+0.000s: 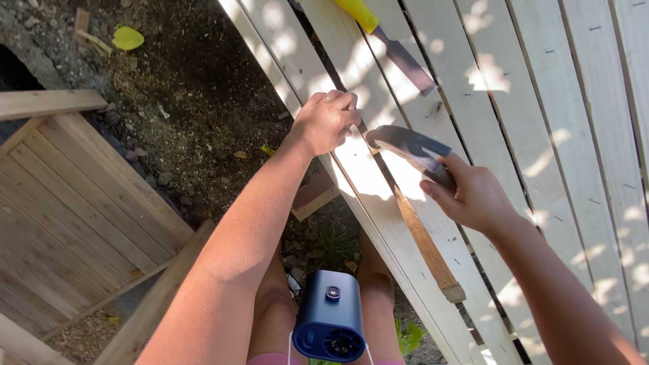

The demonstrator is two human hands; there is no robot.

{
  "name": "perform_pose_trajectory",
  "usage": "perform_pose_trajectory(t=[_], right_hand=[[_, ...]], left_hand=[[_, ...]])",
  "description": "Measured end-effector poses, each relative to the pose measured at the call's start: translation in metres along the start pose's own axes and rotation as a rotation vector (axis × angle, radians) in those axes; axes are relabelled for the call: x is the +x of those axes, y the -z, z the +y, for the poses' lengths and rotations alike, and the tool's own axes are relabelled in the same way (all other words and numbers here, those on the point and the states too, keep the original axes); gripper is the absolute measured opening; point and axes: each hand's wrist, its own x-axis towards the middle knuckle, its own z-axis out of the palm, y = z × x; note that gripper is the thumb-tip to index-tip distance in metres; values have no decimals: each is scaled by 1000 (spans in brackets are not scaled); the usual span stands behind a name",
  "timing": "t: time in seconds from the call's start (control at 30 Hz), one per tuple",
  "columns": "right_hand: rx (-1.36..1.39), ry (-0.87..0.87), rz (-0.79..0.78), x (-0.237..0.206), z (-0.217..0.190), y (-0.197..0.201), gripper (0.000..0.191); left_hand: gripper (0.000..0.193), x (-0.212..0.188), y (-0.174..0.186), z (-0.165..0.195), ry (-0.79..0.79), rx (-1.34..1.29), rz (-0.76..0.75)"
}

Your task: The person uses a yellow-handled pry bar and a claw hammer to pull nails out of wooden slats on an outdoor frame. They work along the slats, repositioning the pry bar under nail heads, levering nails loose, and at times using a wood block for leverage, moving between nails one at a time.

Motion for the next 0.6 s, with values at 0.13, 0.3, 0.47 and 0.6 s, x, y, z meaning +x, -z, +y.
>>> perform_pose_trajectory(t=[0.13,0.3,0.47,0.6], right_hand=[[-177,111,-28,16,11,-22,26],[-299,234,-68,22,28,-25,37],[-287,372,-103,49,11,-41,20],[-285,487,-45,49,3,-31,13]], left_hand=[[86,3,26,19,391,195,58],[152,3,43,24,939,0,75],[155,-1,27,11,854,-27,309],[153,-1,17,4,882,-33,271]])
